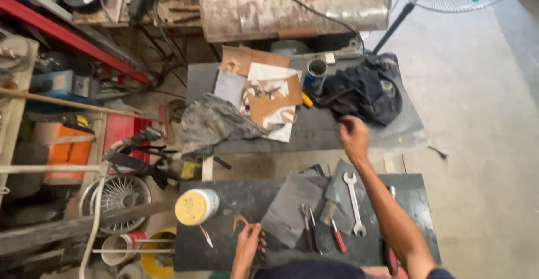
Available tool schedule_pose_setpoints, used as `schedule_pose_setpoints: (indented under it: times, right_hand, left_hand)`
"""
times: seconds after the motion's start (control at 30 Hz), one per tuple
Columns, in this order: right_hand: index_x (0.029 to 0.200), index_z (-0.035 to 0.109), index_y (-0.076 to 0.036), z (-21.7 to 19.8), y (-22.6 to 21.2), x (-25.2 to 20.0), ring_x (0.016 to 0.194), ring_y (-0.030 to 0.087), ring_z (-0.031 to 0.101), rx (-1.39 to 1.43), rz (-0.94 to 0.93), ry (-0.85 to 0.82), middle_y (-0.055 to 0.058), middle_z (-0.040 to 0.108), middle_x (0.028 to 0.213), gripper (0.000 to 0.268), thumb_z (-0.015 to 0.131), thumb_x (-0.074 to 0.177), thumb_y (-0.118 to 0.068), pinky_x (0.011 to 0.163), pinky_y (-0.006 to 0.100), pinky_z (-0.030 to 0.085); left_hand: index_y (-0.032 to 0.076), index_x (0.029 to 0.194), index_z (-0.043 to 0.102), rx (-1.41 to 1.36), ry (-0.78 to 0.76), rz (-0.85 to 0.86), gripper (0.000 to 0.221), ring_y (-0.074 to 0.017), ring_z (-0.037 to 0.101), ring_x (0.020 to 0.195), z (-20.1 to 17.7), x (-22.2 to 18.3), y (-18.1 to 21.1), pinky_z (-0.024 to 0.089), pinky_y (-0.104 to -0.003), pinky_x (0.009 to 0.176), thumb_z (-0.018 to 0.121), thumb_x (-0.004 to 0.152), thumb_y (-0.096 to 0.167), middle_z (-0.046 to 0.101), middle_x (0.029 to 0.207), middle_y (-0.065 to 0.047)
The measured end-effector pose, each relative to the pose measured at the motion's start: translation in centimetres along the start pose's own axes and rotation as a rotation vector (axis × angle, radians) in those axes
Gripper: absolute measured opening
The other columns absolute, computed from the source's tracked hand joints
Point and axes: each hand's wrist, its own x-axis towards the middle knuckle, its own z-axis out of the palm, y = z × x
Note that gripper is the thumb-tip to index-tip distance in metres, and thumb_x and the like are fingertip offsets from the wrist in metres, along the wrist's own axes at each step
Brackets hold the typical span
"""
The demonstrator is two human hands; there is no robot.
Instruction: Fabricating a custom gasket by cutting material and fitting it to an engine component at a repair bench.
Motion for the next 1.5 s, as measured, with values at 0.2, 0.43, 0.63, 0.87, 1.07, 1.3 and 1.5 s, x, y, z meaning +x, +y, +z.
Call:
schedule_pose_setpoints:
  times: [0.2,0.43,0.63,0.87,1.07,1.3,1.5]
  right_hand:
    - [0.152,0.030,0.007,13.0,0.5,15.8,0.137,0.052,0.040,-0.197,-0.022,-0.129,0.034,0.037,0.149,0.104,0.089,0.077,-0.034,0.118,0.050,0.032]
    - [0.146,0.049,-0.004,14.4,1.6,20.1,0.129,0.036,0.056,-0.082,0.165,-0.191,0.021,0.059,0.139,0.100,0.098,0.063,-0.029,0.105,0.045,0.043]
    - [0.143,0.050,-0.001,4.0,-6.7,10.9,0.129,0.037,0.054,-0.014,0.123,0.049,0.021,0.056,0.140,0.090,0.091,0.069,-0.030,0.108,0.043,0.041]
    - [0.134,0.048,-0.006,-6.0,-11.2,-8.2,0.102,0.026,0.059,0.742,0.814,-0.188,0.014,0.060,0.118,0.074,0.080,0.072,-0.030,0.088,0.038,0.049]
    - [0.140,0.060,-0.013,-8.4,-19.4,-17.6,0.114,0.018,0.063,0.568,0.619,-0.164,0.007,0.071,0.125,0.084,0.091,0.062,-0.011,0.106,0.031,0.044]
    - [0.137,0.063,-0.013,-9.7,-22.2,-19.0,0.140,0.029,0.053,0.561,0.110,-0.245,0.011,0.065,0.141,0.093,0.103,0.055,-0.025,0.125,0.043,0.032]
    - [0.137,0.065,-0.010,-8.5,-23.3,-20.8,0.132,0.025,0.060,0.629,0.080,-0.320,0.011,0.067,0.137,0.091,0.104,0.055,-0.021,0.115,0.041,0.042]
  left_hand:
    - [-0.004,0.085,0.070,-0.259,0.339,0.076,0.016,-0.0327,0.058,0.033,-3.4,5.8,-9.4,0.040,-0.036,0.032,0.073,0.091,0.011,0.075,0.069,-0.028]
    - [-0.003,0.096,0.075,-0.212,0.290,-0.040,0.015,-0.0208,0.050,0.056,-3.6,5.9,-9.4,0.046,-0.036,0.058,0.077,0.090,0.010,0.078,0.082,-0.020]
    - [-0.002,0.113,0.067,-0.315,-0.044,0.068,0.037,-0.0324,0.071,0.086,-1.8,6.8,-7.3,0.063,-0.045,0.074,0.084,0.080,0.004,0.078,0.104,-0.030]
    - [0.000,0.135,0.052,-0.167,-0.227,-0.185,0.055,-0.0317,0.080,0.087,5.1,-3.6,8.1,0.067,-0.039,0.078,0.078,0.089,0.017,0.078,0.119,-0.026]
    - [0.011,0.113,0.064,0.274,-0.242,0.280,0.032,-0.0175,0.070,0.078,7.2,-5.4,13.6,0.052,-0.028,0.070,0.061,0.097,0.039,0.076,0.104,-0.009]
    - [0.013,0.114,0.072,0.291,-0.306,0.822,0.035,-0.0253,0.075,0.109,8.7,-17.4,20.2,0.052,-0.037,0.100,0.083,0.082,0.022,0.079,0.118,-0.008]
    - [0.014,0.138,0.067,0.446,-0.272,1.200,0.040,-0.0363,0.054,0.137,8.7,-15.5,17.7,0.042,-0.051,0.114,0.065,0.099,0.025,0.061,0.145,-0.015]
